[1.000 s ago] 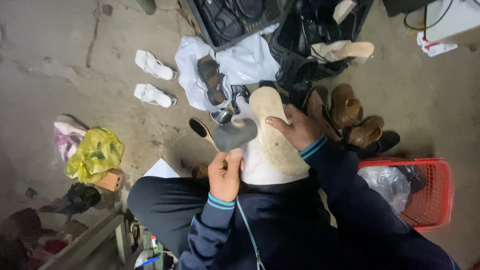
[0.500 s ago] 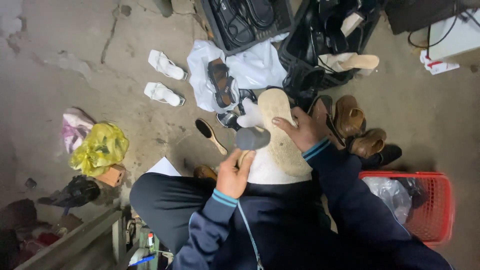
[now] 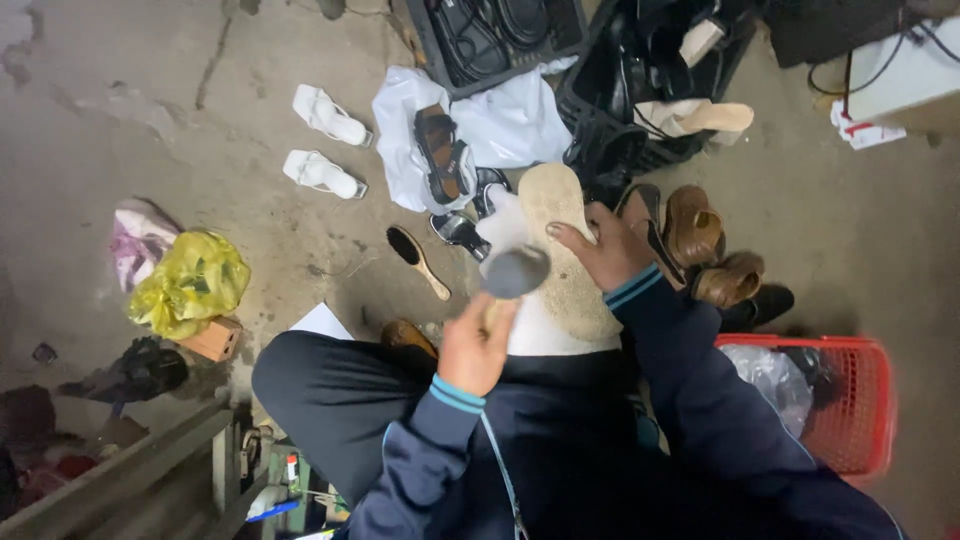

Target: Repairing a sandal by hammering the sole to ensure it is properly attached

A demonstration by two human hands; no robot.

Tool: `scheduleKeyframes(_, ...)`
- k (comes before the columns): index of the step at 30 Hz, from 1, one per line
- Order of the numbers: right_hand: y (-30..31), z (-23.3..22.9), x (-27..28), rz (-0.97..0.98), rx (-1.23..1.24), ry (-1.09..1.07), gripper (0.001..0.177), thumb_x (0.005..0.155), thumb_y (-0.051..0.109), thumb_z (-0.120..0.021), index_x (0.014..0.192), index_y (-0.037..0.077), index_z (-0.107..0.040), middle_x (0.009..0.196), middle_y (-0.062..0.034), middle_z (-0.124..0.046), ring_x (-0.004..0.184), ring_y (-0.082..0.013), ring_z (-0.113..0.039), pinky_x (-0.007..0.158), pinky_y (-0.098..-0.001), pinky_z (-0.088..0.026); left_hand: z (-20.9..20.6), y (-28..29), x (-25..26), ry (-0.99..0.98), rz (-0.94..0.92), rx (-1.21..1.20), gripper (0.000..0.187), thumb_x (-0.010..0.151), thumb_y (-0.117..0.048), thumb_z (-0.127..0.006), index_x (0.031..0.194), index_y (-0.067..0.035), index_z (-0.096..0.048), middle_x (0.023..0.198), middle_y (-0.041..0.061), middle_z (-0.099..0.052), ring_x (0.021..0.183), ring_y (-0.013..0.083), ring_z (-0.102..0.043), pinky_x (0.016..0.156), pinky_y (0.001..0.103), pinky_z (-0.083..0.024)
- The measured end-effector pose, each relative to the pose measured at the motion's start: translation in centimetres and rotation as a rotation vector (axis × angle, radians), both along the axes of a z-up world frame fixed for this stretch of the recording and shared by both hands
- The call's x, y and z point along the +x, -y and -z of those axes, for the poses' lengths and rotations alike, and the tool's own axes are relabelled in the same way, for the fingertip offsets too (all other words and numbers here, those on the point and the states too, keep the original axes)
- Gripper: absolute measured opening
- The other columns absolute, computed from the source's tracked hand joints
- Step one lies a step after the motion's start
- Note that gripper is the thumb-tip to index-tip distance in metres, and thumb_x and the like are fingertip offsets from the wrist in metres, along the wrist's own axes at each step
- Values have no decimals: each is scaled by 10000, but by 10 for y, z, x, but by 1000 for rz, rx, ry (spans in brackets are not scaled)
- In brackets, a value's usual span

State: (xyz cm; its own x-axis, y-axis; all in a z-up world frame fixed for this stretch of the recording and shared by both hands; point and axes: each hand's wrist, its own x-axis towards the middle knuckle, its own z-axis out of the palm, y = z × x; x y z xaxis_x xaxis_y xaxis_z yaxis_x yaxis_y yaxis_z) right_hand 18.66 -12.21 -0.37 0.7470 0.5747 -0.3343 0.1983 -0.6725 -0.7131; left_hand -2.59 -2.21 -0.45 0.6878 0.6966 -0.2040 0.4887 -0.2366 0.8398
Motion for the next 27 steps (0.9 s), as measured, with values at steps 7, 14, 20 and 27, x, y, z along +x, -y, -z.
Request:
scheduleKeyframes(7,4,-10,10,-31,2,-141,750,917,689,-669,1266,28,-603,1032,-200,-730,959,-338,-714,847,-443,-575,-32,-5,8,24,36,-91,288,963,-438,-672,885,-163,-708,635,164,-663,709,383,-710,628,437,-528)
scheduleKeyframes(14,-9,-31,19,-31,207,-233,648,847,453,-841,1205,-15,-572,943,-175,-749,833,-247,-698,772,-382,-579,-71,-23,7,88,12,-92,293,967,-380,-678,891,-100,-717,641,193,-679,686,386,-715,613,422,-541)
scheduleKeyframes(20,-31,-36,17,60,130,-149,844,893,515,-785,1396,-77,-454,1273,-308,-614,1250,-403,-583,1065,-492,-461,-11,-27,17,196,-55,-41,299,991,-307,-659,1129,-49,-722,895,246,-745,907,376,-710,769,502,-568)
scheduleKeyframes(27,-31,-18,14,157,164,-218,977,882,627,-748,1467,-72,-398,1404,-342,-528,1352,-443,-497,1138,-533,-407,-47,-14,21,320,-143,-67,282,986,-212,-669,1225,-73,-725,989,209,-777,1032,321,-720,794,461,-592)
